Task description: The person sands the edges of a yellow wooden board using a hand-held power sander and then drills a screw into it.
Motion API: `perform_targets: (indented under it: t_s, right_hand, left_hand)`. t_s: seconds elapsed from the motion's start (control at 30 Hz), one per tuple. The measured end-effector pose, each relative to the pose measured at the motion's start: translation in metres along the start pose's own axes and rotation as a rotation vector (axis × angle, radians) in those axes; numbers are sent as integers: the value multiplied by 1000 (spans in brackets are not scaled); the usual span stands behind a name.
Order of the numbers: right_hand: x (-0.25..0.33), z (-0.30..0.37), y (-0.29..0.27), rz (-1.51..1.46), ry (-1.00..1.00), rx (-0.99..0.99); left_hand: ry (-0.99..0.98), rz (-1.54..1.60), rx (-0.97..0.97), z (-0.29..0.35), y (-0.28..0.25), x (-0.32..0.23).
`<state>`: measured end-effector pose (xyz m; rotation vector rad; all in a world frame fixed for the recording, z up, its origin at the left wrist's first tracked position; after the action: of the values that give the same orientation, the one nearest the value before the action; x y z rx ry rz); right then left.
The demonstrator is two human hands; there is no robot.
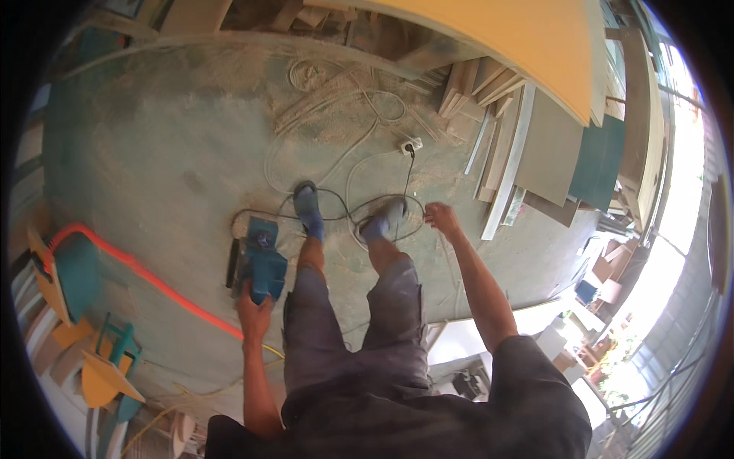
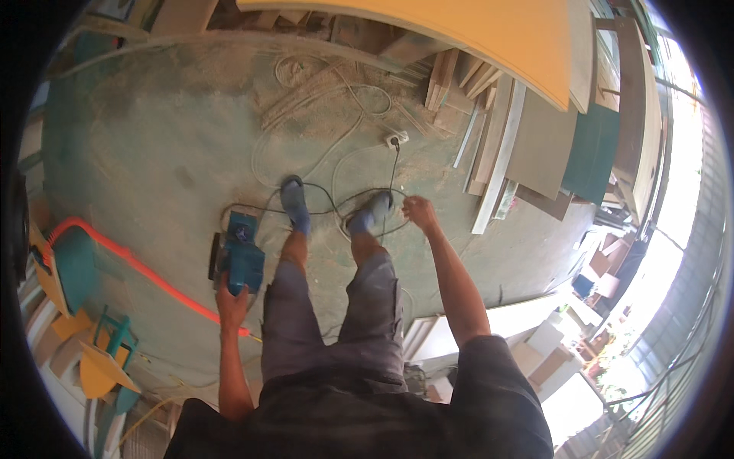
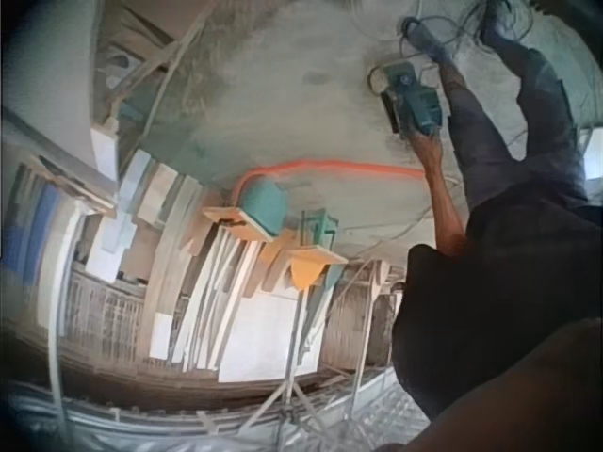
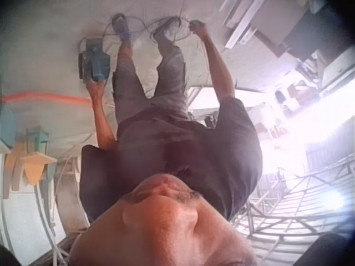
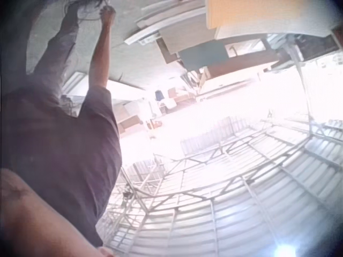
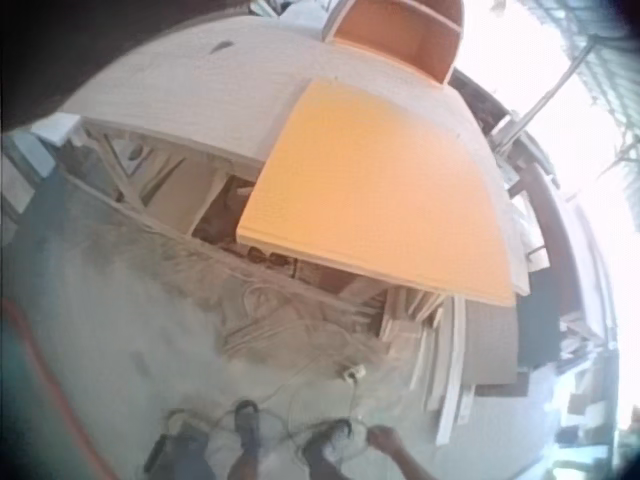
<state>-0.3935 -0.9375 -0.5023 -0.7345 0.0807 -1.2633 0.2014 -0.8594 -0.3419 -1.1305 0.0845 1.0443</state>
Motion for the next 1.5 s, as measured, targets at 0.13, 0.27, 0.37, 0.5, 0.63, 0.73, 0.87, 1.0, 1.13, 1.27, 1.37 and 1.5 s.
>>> perform_targets:
  t_s: [0.13, 0.27, 0.37, 0.5, 0.63, 0.73, 0.87, 1.0, 1.13, 1.27, 1.37, 1.5]
  right_hand:
    - [16, -70, 10, 93, 69, -10]
    - [-11, -156, 24, 202, 124, 17]
    - [-21, -198, 37, 422, 166, -16]
    - [-33, -229, 66, 393, 188, -7]
    - [-57, -265, 72, 283, 196, 24]
    - [-88, -279, 98, 218, 218, 143]
    - [-118, -264, 158, 288, 151, 209]
    - [-157, -273, 173, 448, 114, 132]
    - [-192, -257, 186, 401, 193, 343]
    - [-214, -211, 191, 545, 246, 318]
    - [-178, -207, 202, 507, 46, 240]
    - [-162, -301, 152, 563, -174, 51]
  left_hand:
    - [-201, -114, 74, -8, 6, 10]
    - [-322, -85, -51, -2, 30, 48]
    - [-431, -41, -135, 0, 58, 75]
    - [-360, -58, -188, -14, 92, 82]
    - [-222, -148, -187, -43, 138, 74]
    - [-166, -184, -200, -67, 163, 71]
    - [-167, -207, -200, -91, 186, 87]
    - [-145, -199, -207, -107, 231, 73]
    - [-161, -183, -101, -122, 254, 63]
    - [-178, -271, -69, -129, 268, 76]
    - [-174, -210, -96, -142, 254, 87]
    - [-144, -85, -59, -164, 282, 48]
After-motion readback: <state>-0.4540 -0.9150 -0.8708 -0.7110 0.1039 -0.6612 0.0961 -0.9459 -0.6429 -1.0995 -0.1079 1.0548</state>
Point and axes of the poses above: each hand's wrist, its own z-axis away from the middle knuckle, its own y-axis out of the palm, x = y × z, the point moved 10 cm from there along -z, towards the middle knuckle, and after that the axes turned 13 degrees about -x, right-handed, at the moved point
